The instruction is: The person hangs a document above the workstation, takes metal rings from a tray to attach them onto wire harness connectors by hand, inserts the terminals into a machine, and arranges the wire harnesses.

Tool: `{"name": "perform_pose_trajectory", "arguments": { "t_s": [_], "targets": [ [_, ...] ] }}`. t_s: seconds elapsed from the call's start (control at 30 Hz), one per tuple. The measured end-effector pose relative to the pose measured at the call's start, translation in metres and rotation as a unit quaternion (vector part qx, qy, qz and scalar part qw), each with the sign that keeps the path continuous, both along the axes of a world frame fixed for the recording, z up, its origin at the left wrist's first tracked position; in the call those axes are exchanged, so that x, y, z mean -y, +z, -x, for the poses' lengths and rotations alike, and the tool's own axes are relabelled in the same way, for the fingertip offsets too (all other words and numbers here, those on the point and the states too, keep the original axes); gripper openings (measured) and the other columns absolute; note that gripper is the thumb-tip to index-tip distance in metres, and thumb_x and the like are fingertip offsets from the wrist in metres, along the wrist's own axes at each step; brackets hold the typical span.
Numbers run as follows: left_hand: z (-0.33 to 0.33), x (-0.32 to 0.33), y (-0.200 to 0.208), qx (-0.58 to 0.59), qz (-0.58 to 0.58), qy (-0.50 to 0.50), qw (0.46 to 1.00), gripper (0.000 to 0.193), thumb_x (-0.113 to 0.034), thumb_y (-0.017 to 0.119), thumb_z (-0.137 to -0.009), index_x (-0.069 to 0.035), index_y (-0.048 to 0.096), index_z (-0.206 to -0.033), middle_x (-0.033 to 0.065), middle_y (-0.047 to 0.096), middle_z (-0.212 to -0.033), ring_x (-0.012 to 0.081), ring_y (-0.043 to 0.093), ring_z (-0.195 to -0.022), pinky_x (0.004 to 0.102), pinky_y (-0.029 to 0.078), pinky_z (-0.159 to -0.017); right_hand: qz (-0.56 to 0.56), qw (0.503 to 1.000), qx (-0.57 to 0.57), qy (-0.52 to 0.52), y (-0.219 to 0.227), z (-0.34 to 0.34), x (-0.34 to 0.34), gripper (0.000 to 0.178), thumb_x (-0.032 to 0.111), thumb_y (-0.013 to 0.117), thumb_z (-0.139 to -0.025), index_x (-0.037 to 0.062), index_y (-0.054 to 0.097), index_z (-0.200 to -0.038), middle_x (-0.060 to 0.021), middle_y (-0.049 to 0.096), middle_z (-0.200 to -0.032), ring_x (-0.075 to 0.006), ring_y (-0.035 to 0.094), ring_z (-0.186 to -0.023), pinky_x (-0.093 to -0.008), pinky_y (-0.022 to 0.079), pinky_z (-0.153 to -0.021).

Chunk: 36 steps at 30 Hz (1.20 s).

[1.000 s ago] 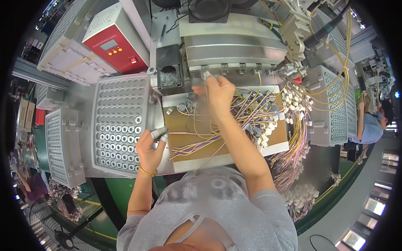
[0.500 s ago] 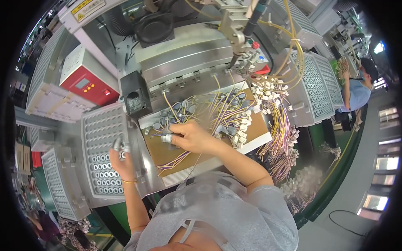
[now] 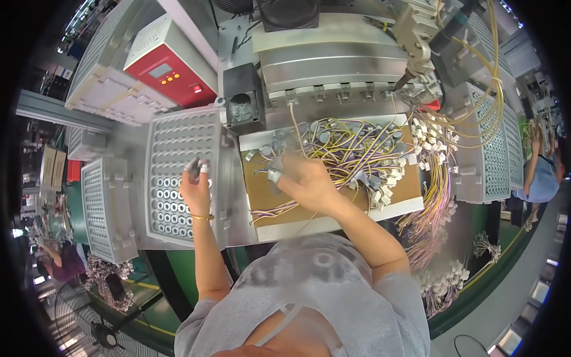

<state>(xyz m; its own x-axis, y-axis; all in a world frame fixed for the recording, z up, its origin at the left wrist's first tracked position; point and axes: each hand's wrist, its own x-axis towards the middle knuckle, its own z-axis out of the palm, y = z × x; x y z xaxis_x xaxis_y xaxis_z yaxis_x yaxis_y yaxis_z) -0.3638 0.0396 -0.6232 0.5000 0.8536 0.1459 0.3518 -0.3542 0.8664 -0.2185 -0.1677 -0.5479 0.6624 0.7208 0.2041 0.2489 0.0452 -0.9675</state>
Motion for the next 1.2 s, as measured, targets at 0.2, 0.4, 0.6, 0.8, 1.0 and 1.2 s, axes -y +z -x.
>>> {"name": "perform_pose_trajectory", "arguments": {
  "t_s": [0.2, 0.4, 0.6, 0.8, 1.0, 1.2],
  "targets": [
    [-0.019, 0.075, 0.053, 0.227, 0.416, -0.178, 0.862, 0.032, -0.002, 0.054, -0.081, 0.002, 0.051, -0.112, 0.0083, 0.059, -0.098, 0.0135, 0.058, -0.074, 0.0245, 0.05, -0.058, 0.053, 0.995, -0.071, 0.035, -0.003, 0.003, 0.002, 0.008, 0.004, 0.061, -0.074, -0.002, 0.058, -0.079, 0.0018, 0.053, -0.06, -0.0014, 0.044, -0.051, -0.0186, 0.034, -0.044],
    [-0.02, 0.091, 0.06, 0.23, 0.414, -0.226, 0.851, 0.038, 0.006, 0.058, -0.075, 0.003, 0.05, -0.113, 0.0085, 0.058, -0.1, 0.011, 0.056, -0.079, 0.0215, 0.05, -0.058, 0.014, 0.987, -0.156, 0.022, 0.008, 0.009, -0.002, 0.006, 0.004, 0.062, -0.072, -0.0009, 0.06, -0.074, 0.0028, 0.052, -0.059, -0.001, 0.043, -0.051, -0.018, 0.032, -0.043],
    [-0.022, 0.098, 0.066, 0.264, 0.362, -0.246, 0.86, 0.042, 0.007, 0.061, -0.073, 0.004, 0.05, -0.113, 0.0116, 0.057, -0.106, 0.0156, 0.056, -0.09, 0.0256, 0.05, -0.069, 0.037, 0.994, -0.101, 0.022, 0.004, 0.008, 0.002, 0.005, 0.003, 0.062, -0.066, 0.0, 0.059, -0.069, 0.0024, 0.049, -0.055, -0.002, 0.04, -0.048, -0.0195, 0.03, -0.041],
    [-0.021, 0.098, 0.068, 0.214, 0.135, -0.266, 0.93, 0.037, 0.005, 0.063, -0.071, 0.003, 0.056, -0.107, 0.0134, 0.058, -0.105, 0.017, 0.057, -0.091, 0.0258, 0.045, -0.079, 0.035, 0.996, 0.076, 0.024, 0.027, 0.005, 0.0, 0.017, 0.007, 0.062, -0.06, 0.0002, 0.047, -0.059, -0.0039, 0.04, -0.05, -0.0073, 0.032, -0.043, -0.0238, 0.027, -0.039],
    [-0.022, 0.099, 0.066, 0.216, 0.247, -0.257, 0.909, 0.032, 0.005, 0.063, -0.072, 0.003, 0.058, -0.103, 0.0103, 0.061, -0.097, 0.0146, 0.058, -0.085, 0.0244, 0.046, -0.075, 0.102, 0.992, 0.064, 0.03, 0.012, 0.01, 0.005, 0.014, 0.004, 0.058, -0.062, 0.0007, 0.045, -0.059, -0.0029, 0.039, -0.05, -0.0059, 0.032, -0.045, -0.0231, 0.027, -0.04],
    [-0.033, 0.1, 0.065, 0.264, 0.469, -0.182, 0.823, 0.021, -0.004, 0.056, -0.079, 0.002, 0.059, -0.099, 0.0083, 0.06, -0.092, 0.0086, 0.056, -0.069, 0.0183, 0.046, -0.052, 0.089, 0.995, -0.036, 0.03, 0.02, 0.01, -0.002, 0.006, 0.002, 0.055, -0.069, -0.0013, 0.052, -0.072, 0.001, 0.049, -0.055, -0.003, 0.042, -0.049, -0.02, 0.035, -0.043]
  ]
}}
